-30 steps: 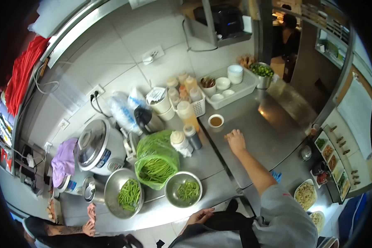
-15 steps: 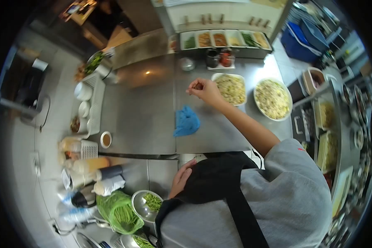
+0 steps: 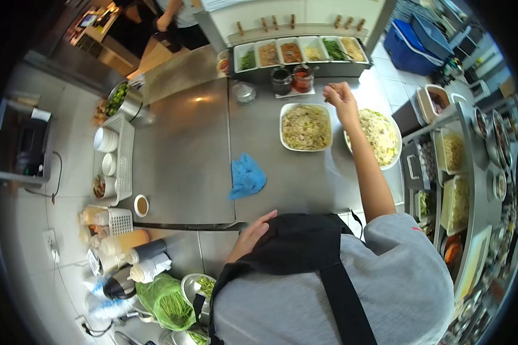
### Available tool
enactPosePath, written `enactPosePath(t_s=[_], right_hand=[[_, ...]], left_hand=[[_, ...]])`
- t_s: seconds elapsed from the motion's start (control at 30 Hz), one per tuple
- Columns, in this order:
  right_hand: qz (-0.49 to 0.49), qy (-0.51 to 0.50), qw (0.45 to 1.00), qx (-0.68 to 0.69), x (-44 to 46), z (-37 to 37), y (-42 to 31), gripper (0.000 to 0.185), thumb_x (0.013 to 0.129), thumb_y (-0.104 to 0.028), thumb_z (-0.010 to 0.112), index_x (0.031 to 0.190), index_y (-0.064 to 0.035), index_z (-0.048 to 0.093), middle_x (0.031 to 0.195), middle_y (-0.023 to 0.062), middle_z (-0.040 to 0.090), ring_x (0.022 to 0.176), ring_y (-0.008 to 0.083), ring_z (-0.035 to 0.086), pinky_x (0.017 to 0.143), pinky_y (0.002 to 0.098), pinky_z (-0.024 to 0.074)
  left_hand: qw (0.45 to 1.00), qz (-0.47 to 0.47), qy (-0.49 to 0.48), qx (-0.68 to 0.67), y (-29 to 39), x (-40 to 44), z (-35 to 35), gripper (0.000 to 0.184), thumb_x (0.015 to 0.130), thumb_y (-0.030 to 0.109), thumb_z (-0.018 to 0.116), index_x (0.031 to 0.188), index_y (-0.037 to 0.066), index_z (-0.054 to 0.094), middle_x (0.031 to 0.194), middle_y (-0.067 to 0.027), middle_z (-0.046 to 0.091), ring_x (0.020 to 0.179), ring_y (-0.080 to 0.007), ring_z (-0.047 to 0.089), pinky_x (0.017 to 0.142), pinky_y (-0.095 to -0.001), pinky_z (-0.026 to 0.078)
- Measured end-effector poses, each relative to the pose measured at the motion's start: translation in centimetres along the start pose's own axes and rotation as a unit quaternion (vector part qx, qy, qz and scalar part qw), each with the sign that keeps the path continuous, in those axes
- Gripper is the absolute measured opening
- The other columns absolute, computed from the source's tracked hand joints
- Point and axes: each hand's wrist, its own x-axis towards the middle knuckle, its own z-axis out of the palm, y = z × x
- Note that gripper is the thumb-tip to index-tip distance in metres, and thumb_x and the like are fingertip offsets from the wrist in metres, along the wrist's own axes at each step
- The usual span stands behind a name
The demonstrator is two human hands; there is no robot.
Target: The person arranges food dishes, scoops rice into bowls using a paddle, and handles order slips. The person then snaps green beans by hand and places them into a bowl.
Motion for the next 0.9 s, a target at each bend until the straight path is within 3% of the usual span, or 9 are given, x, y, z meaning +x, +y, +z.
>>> enactPosePath(t_s=[0.27,0.43,0.5,0.57,0.63,0.67,0.73,0.83,0.9], right_hand=[[0.035,-0.032,0.993,-0.109,0.2,1.1,4.1,0.016,0.089,-0.018,0.064,0.09,-0.0022,0.059,0.082,0.0057,0.068,0.071,0.0103,0.06,0.067,0.0254,0.0486],[0.062,-0.05,0.988,-0.131,1.3,0.0,6.1,0.027,0.09,-0.02,0.062,0.111,-0.0049,0.058,0.093,0.0112,0.069,0.085,0.0178,0.065,0.074,0.0284,0.0496],[0.019,-0.039,0.989,-0.14,1.2,-0.3,5.0,0.036,0.092,-0.02,0.058,0.125,-0.0085,0.052,0.113,0.0158,0.062,0.101,0.0239,0.061,0.083,0.0338,0.0491],[-0.183,-0.076,0.972,-0.127,3.8,-1.8,6.8,0.036,0.092,-0.015,0.053,0.126,-0.0042,0.05,0.118,0.0165,0.058,0.104,0.0277,0.059,0.091,0.0352,0.046],[-0.266,0.027,0.912,-0.31,9.3,-3.6,10.4,0.035,0.094,-0.016,0.054,0.124,-0.0002,0.052,0.118,0.0155,0.059,0.109,0.027,0.057,0.093,0.0357,0.046],[-0.402,0.043,0.847,-0.344,11.1,-2.8,8.2,0.032,0.092,-0.021,0.059,0.118,-0.0009,0.057,0.118,0.0167,0.06,0.105,0.0269,0.059,0.09,0.0348,0.0485],[-0.308,0.051,0.887,-0.34,4.1,4.0,-3.4,0.036,0.093,-0.028,0.058,0.116,-0.0013,0.06,0.115,0.0142,0.063,0.102,0.0239,0.062,0.088,0.0317,0.0502],[-0.14,-0.039,0.989,-0.031,-5.1,14.1,-13.3,0.037,0.096,-0.029,0.053,0.118,-0.0001,0.059,0.116,0.0141,0.062,0.104,0.0232,0.062,0.089,0.0328,0.0509],[-0.21,-0.152,0.966,0.006,-7.1,17.6,-13.5,0.037,0.098,-0.027,0.049,0.118,0.0029,0.057,0.113,0.0157,0.061,0.104,0.0227,0.061,0.09,0.0328,0.0502]], left_hand=[[0.999,-0.004,0.024,-0.046,-1.4,-0.3,0.2,0.051,0.099,0.027,0.043,0.14,-0.003,0.035,0.14,-0.013,0.042,0.13,-0.0178,0.038,0.109,-0.0281,0.025],[1.0,0.021,0.02,-0.007,-1.6,-1.3,0.7,0.048,0.1,0.027,0.042,0.139,0.0,0.038,0.142,-0.011,0.041,0.132,-0.019,0.037,0.11,-0.0289,0.024],[0.998,0.035,0.008,0.045,-1.3,-2.1,0.7,0.047,0.1,0.028,0.041,0.139,0.002,0.039,0.142,-0.0114,0.041,0.133,-0.0204,0.036,0.11,-0.0293,0.023],[0.994,0.074,0.031,0.075,-2.8,-3.3,1.0,0.047,0.101,0.032,0.038,0.14,0.006,0.039,0.143,-0.0138,0.039,0.134,-0.0227,0.034,0.111,-0.0308,0.022],[0.99,0.114,0.036,0.079,-4.1,-4.1,1.6,0.048,0.102,0.034,0.036,0.141,0.007,0.039,0.145,-0.0116,0.037,0.135,-0.0232,0.033,0.112,-0.033,0.022],[0.98,0.182,0.055,0.059,-5.7,-4.6,1.9,0.049,0.102,0.035,0.035,0.141,0.007,0.038,0.146,-0.0111,0.037,0.135,-0.0233,0.033,0.112,-0.0336,0.022],[0.945,0.312,0.076,0.052,-11.1,-4.4,2.1,0.05,0.102,0.037,0.033,0.142,0.007,0.037,0.147,-0.01,0.035,0.136,-0.0235,0.032,0.112,-0.0348,0.023],[0.907,0.358,0.194,0.105,-18.3,-4.4,2.6,0.05,0.102,0.037,0.031,0.143,0.007,0.035,0.148,-0.01,0.033,0.136,-0.0239,0.031,0.111,-0.0352,0.023],[0.887,0.375,0.228,0.142,-16.4,-9.4,4.4,0.051,0.102,0.037,0.03,0.143,0.007,0.034,0.148,-0.0109,0.032,0.136,-0.0242,0.032,0.111,-0.0351,0.024]])
